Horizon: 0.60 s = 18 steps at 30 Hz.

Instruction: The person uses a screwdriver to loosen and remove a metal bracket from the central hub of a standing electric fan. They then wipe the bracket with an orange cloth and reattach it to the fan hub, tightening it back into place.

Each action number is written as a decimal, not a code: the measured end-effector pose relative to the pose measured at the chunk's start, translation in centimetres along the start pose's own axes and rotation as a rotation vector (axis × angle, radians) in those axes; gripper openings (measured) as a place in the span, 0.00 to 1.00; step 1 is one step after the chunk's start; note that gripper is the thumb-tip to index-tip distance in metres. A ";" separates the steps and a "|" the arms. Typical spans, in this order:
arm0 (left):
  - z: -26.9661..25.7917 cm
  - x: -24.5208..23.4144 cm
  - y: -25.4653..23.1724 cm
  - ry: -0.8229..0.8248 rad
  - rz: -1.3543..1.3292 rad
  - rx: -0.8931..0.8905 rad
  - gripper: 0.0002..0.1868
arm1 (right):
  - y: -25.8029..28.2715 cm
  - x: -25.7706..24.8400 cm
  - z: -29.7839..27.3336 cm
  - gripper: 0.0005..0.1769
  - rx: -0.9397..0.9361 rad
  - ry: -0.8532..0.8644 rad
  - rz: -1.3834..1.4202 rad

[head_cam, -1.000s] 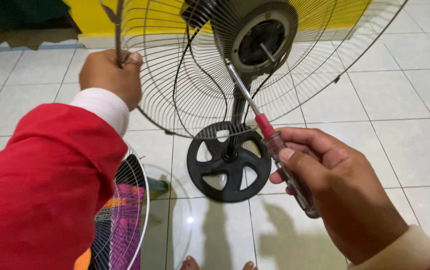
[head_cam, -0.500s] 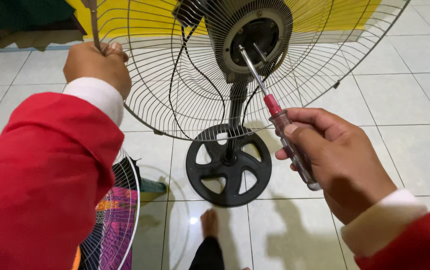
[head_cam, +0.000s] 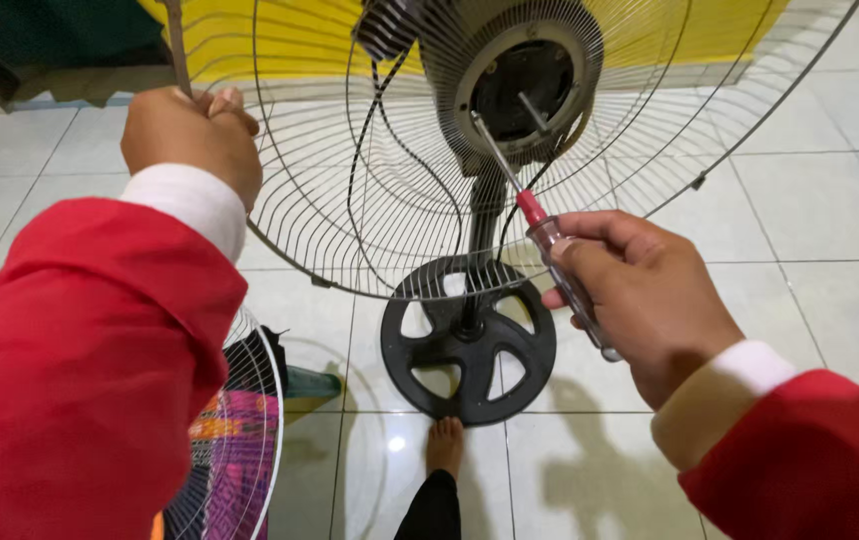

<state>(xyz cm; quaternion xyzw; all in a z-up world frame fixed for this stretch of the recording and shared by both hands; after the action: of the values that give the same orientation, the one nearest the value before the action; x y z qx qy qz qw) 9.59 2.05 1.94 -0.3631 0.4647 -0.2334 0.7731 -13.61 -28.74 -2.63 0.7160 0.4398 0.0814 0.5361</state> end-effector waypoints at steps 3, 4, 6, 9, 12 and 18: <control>0.1 -0.1 0.0 0.011 0.014 -0.005 0.15 | 0.2 0.8 0.1 0.14 -0.035 -0.003 0.034; 0.2 -0.2 -0.5 0.000 0.009 0.031 0.14 | 0.3 1.0 0.1 0.15 -0.047 -0.007 0.043; 0.1 -0.2 -0.5 0.011 0.008 0.010 0.14 | 0.3 1.1 0.1 0.16 -0.061 -0.013 0.055; 0.0 0.0 0.1 0.041 0.010 -0.075 0.16 | 0.2 1.1 0.0 0.15 -0.060 -0.039 0.031; 0.0 0.2 -0.3 0.038 0.011 -0.045 0.16 | 0.2 1.3 -0.2 0.14 -0.056 -0.054 0.028; 0.7 0.6 -0.1 0.042 -0.006 -0.024 0.15 | 0.0 2.1 -1.4 0.14 -0.082 -0.077 0.055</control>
<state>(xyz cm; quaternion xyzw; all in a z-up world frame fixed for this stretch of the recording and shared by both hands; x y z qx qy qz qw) 10.53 1.81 1.87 -0.3686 0.4824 -0.2378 0.7582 -13.20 -26.25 -2.76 0.7079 0.3950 0.0864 0.5792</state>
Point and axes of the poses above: each hand's wrist, its own z-axis towards the middle knuckle, its own x-axis out of the palm, y = z × x, the point moved 10 cm from there along z, towards the middle knuckle, and after that the axes turned 11 degrees about -y, right-handed, at the moved point
